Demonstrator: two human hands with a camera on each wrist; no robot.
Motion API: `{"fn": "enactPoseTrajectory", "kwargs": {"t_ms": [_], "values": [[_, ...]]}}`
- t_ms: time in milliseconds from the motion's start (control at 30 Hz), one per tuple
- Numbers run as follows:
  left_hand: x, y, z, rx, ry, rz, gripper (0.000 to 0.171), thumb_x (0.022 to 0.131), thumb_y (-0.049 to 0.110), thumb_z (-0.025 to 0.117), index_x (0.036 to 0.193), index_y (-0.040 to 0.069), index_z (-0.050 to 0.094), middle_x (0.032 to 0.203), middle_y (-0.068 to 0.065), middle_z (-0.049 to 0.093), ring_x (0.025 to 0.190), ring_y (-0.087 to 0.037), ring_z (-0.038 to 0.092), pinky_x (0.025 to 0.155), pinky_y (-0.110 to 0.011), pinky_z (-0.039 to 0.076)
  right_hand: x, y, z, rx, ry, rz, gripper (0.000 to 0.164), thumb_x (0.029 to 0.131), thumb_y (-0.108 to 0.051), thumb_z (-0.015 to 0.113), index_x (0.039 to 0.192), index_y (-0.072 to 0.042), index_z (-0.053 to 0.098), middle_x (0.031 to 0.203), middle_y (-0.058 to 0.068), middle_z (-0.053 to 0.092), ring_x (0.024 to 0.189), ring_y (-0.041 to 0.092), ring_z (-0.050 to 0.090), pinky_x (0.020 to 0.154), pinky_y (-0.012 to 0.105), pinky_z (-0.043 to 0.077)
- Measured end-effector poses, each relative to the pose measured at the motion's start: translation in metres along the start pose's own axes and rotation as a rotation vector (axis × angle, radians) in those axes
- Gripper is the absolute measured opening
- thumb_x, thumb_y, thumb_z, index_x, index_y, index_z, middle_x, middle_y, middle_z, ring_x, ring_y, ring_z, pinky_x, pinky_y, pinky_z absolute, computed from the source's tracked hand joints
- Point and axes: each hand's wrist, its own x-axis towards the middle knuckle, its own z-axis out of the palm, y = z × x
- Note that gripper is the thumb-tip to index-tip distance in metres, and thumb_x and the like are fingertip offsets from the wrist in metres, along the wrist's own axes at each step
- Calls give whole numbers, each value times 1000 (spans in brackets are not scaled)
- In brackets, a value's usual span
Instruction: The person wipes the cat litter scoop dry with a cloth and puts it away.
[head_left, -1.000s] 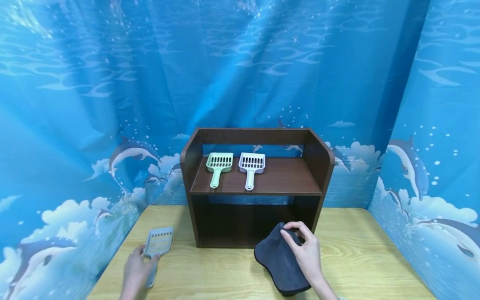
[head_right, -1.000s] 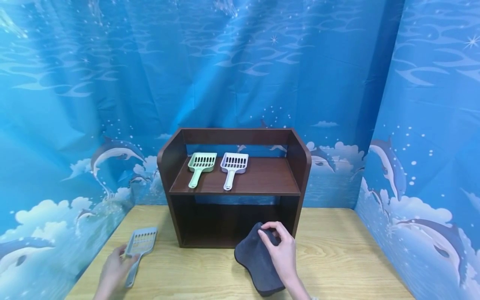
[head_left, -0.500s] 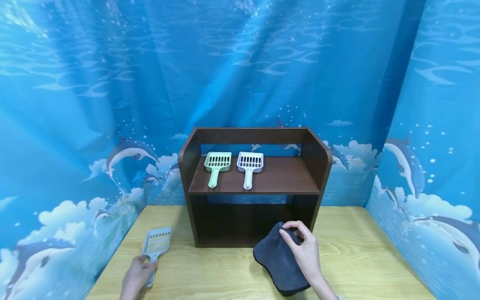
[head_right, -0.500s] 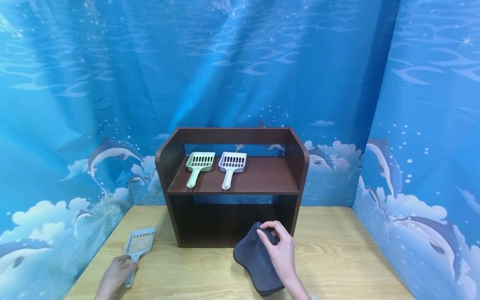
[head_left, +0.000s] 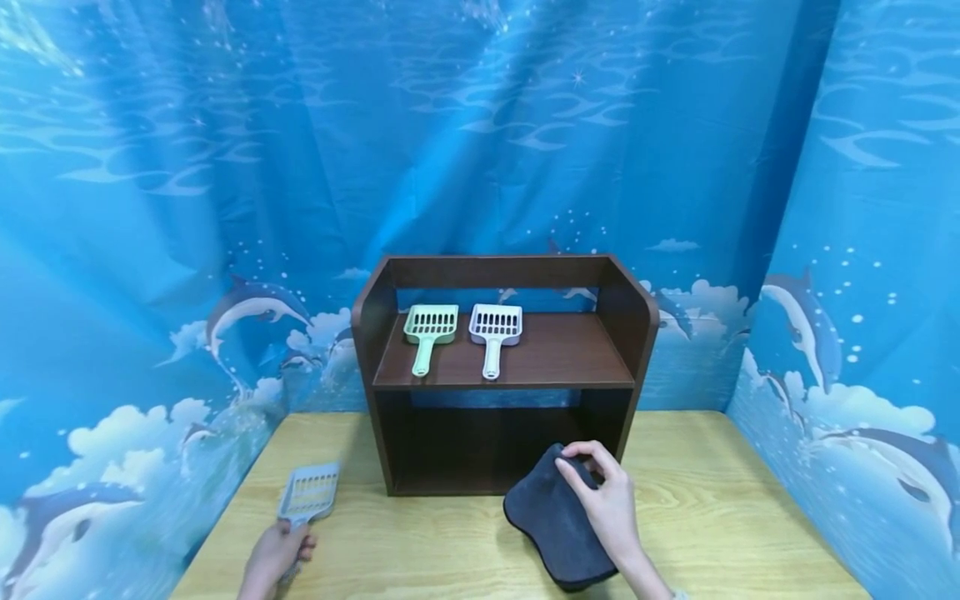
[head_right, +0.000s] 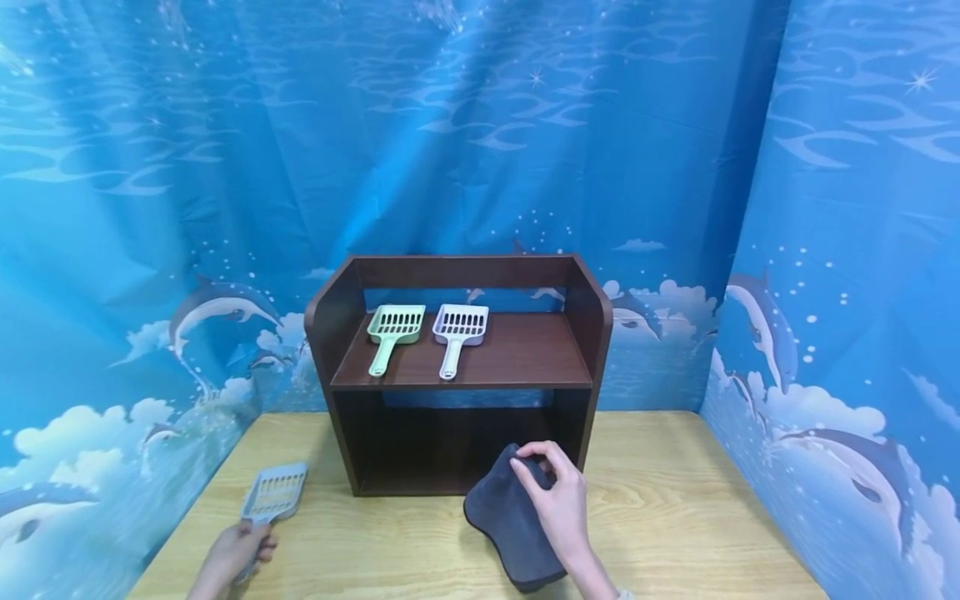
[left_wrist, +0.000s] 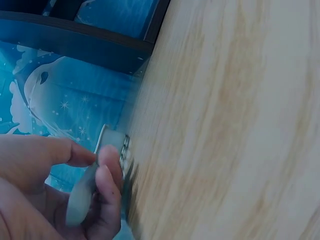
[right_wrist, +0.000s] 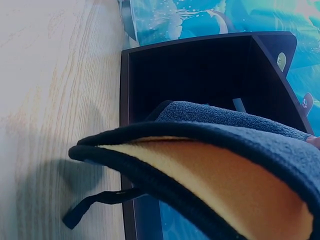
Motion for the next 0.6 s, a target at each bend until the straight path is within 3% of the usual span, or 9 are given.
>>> {"fn": "enactPoseTrajectory", "kwargs": {"t_ms": [133, 300, 400, 600], "values": [[2, -4, -2, -68, -27, -39, 24, 90, 16, 39, 97, -5, 46, 71, -2, 55, 59, -12, 49, 52, -26, 45, 0, -1, 0, 8, 1, 5, 14, 81, -27, 70, 93, -26, 62, 93, -11, 62, 76, 8, 54, 67, 17, 43], [-1, -1, -6, -65, -46, -80, 25, 90, 22, 41, 96, 0, 50, 68, 0, 49, 59, -14, 42, 55, -29, 37, 0, -1, 1, 13, 1, 3, 14, 81, -27, 70, 93, -26, 63, 92, -11, 62, 75, 8, 54, 67, 17, 43], [-6, 1, -8, -74, -49, -38, 27, 90, 22, 43, 98, -2, 51, 66, 2, 48, 55, -12, 41, 51, -26, 36, 0, -1, 1, 18, 3, -1, 14, 81, -27, 70, 93, -26, 63, 93, -11, 62, 75, 8, 54, 67, 17, 43], [-16, 7, -9, -55, -30, 85, 42, 90, 21, 47, 120, -8, 48, 68, 2, 50, 51, -7, 40, 46, -22, 36, 0, -1, 1, 39, 8, -12, 15, 80, -23, 71, 93, -25, 63, 92, -10, 63, 75, 9, 54, 67, 17, 43]]}}
